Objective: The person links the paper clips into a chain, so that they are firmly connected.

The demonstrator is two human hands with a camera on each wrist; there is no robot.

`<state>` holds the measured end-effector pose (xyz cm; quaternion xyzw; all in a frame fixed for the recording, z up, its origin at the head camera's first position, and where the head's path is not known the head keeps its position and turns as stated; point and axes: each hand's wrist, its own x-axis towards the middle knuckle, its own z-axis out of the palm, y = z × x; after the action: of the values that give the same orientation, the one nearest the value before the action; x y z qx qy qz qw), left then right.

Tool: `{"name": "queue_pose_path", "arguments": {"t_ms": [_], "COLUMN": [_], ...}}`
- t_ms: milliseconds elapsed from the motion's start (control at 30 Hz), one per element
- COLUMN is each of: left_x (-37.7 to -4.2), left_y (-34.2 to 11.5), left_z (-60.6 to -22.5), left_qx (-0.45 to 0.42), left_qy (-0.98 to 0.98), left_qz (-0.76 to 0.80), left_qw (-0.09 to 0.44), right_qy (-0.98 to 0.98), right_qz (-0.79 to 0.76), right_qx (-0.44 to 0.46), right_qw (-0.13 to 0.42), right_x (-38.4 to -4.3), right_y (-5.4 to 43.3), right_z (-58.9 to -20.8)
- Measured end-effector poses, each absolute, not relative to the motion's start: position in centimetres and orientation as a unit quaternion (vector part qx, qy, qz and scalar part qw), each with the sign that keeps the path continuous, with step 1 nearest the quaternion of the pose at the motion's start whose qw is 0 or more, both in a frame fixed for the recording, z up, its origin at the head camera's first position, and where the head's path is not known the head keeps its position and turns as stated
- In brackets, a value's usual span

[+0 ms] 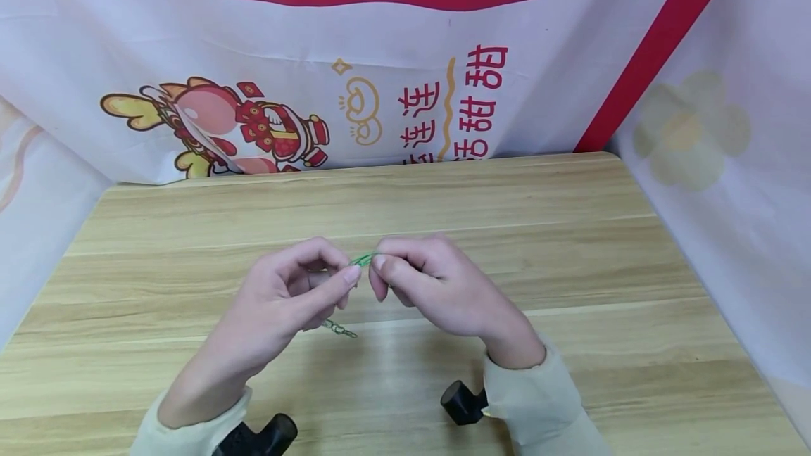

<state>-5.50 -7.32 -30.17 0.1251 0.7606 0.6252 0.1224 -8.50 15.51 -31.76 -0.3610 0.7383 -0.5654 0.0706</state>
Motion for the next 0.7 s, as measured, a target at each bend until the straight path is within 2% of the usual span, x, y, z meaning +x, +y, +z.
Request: {"name": "queue_pose_path", "arguments": {"t_ms": [167,400,700], "left_x": [-5.65,-5.73,-5.51], "left_y": [-7.82,-7.35,-7.48], "left_z": [-30.37,-30.23,-30.12], "left_qx": [0.15,0.15,0.128], "left_qy": [0.738,0.746,0.747], "left_qz": [0.642,0.632,0.644], "left_qw": [0.144,0.146,0.103], "right_qy": [0.724,0.737,0.732], "right_qz": [-0.584,-0.562,-0.595], "right_qx": [-0.355,-0.368,-0.311], "right_qw": [0.09,0.069,0.117], "right_x": [-8.59,-8.64,-8.58], "right_y": [15.61,15.39,15.71], "right_z": [-31.96,-32.13,-31.65]}}
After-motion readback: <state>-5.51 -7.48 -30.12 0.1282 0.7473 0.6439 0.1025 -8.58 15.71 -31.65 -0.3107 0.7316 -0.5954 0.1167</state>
